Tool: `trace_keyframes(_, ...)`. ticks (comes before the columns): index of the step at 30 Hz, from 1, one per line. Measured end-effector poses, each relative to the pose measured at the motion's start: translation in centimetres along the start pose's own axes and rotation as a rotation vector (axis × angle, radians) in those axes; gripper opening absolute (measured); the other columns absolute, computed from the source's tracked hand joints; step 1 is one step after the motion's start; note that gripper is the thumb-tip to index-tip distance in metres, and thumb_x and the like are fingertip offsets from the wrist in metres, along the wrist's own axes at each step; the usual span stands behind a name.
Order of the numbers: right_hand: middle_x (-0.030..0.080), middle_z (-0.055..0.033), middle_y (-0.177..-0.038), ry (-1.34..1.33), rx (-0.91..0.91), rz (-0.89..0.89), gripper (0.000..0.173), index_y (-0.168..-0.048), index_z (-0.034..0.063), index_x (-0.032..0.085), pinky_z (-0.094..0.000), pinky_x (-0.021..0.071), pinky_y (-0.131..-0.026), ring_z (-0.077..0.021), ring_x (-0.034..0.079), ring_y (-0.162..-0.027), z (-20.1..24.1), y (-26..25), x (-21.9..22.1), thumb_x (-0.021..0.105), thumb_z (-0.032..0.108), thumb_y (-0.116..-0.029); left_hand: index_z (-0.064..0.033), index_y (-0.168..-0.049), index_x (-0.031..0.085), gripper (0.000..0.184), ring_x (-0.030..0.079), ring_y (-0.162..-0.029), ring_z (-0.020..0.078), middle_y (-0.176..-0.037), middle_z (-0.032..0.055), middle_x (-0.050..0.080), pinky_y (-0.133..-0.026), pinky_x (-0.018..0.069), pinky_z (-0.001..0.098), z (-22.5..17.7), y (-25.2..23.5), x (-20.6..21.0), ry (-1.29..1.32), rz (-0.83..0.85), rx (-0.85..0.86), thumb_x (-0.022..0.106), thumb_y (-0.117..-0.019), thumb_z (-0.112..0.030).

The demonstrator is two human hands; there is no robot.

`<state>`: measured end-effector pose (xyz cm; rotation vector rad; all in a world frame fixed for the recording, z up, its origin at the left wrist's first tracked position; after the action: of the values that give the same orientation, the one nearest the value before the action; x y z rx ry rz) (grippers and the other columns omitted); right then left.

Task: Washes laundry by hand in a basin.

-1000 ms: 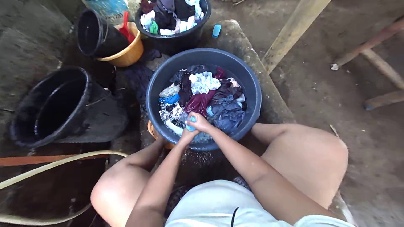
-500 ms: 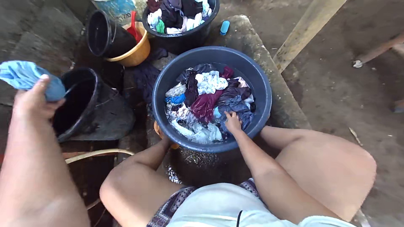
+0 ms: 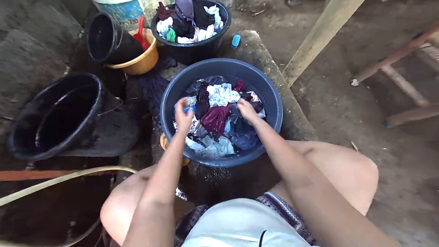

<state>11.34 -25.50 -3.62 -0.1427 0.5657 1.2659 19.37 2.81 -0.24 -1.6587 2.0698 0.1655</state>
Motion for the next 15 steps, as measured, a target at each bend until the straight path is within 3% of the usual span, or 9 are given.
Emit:
trace_keyframes(2, 0.059, -0.0244, -0.126, -0.157, -0.095, -0.017, 0.032, -0.125, -0.0073, 0.057, -0.0509, 0.0463, -0.099, -0.03, 0.057, -0.117, 5.0, 1.1, -2.2, 0.04, 0.01, -0.1042, 0.0005, -0.156, 0.033, 0.063, 0.055, -0.133, 0.0369, -0.149, 0.0263, 0.049, -0.108, 0.0488, 0.0508, -0.8, 0.8, 6.2, 0.026, 0.237, -0.025, 0.06, -0.0984, -0.005)
trace_keyframes(4, 0.058, -0.013, -0.116, -0.264, -0.215, 0.018, 0.024, -0.114, -0.0017, 0.056, -0.0391, 0.0481, -0.092, -0.017, 0.056, -0.106, 10.3, 2.5, -3.6, 0.04, 0.009, -0.1008, -0.0062, -0.161, 0.028, 0.073, 0.05, -0.138, 0.0389, -0.155, 0.0252, 0.043, -0.11, 0.046, 0.0546, -1.7, 1.4, 10.0, 0.071, 0.382, -0.034, 0.062, -0.096, -0.005)
trace_keyframes(6, 0.054, -0.0024, -0.096, -0.327, -0.362, 0.066, 0.013, -0.097, 0.0067, 0.053, -0.0303, 0.0479, -0.079, -0.0084, 0.054, -0.087, 16.0, 4.2, -4.8, 0.04, 0.008, -0.097, -0.013, -0.164, 0.022, 0.079, 0.044, -0.144, 0.037, -0.162, 0.0215, 0.035, -0.112, 0.0436, 0.055, -3.7, 1.5, 11.0, 0.117, 0.457, -0.062, 0.063, -0.0966, -0.006)
trace_keyframes(8, 0.053, 0.0034, -0.085, -0.409, -0.487, 0.131, 0.013, -0.093, 0.0114, 0.05, -0.0261, 0.0495, -0.071, -0.0044, 0.054, -0.076, 21.3, 5.7, -6.0, 0.039, 0.007, -0.0972, -0.0142, -0.165, 0.02, 0.076, 0.045, -0.144, 0.0331, -0.163, 0.0185, 0.035, -0.112, 0.0433, 0.0522, -7.3, 1.4, 10.0, 0.191, 0.502, -0.075, 0.057, -0.0992, -0.005)
trace_keyframes(10, 0.054, 0.0056, -0.083, -0.487, -0.588, 0.169, 0.015, -0.094, 0.0139, 0.05, -0.0248, 0.0515, -0.071, -0.0031, 0.056, -0.075, 26.2, 6.9, -7.4, 0.038, 0.007, -0.098, -0.0049, -0.159, 0.032, 0.063, 0.057, -0.13, 0.0232, -0.151, 0.0175, 0.05, -0.107, 0.0486, 0.0428, -11.3, 0.9, 7.8, 0.298, 0.517, -0.038, 0.053, -0.0991, -0.004)
trace_keyframes(12, 0.056, 0.0046, -0.087, -0.555, -0.673, 0.202, 0.017, -0.097, 0.0144, 0.05, -0.026, 0.0534, -0.075, -0.0044, 0.058, -0.08, 30.5, 7.9, -8.9, 0.035, 0.006, -0.0999, 0.0049, -0.139, 0.048, 0.049, 0.065, -0.107, 0.0095, -0.122, 0.011, 0.066, -0.095, 0.0548, 0.0311, -15.1, -0.3, 5.4, 0.38, 0.515, 0.115, 0.056, -0.0914, -0.003)
trace_keyframes(15, 0.063, -0.0026, -0.089, -0.716, -0.72, 0.239, 0.021, -0.104, 0.0065, 0.055, -0.031, 0.0582, -0.08, -0.0112, 0.066, -0.084, 35.2, 8.4, -10.9, 0.034, 0.006, -0.1071, -0.0006, -0.123, 0.056, 0.039, 0.068, -0.094, 0.0011, -0.104, -0.0037, 0.072, -0.087, 0.0588, 0.0257, -20.4, -1.6, 0.9, 0.422, 0.502, 0.319, 0.06, -0.085, 0.002)
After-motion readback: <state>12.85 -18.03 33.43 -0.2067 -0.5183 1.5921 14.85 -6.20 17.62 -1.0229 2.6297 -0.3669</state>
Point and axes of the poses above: each hand's wrist, its own y-axis away from the middle knuckle, its own x-axis out of the palm, z = x × y, the point moved 9 cm from there along -y, towards the middle knuckle
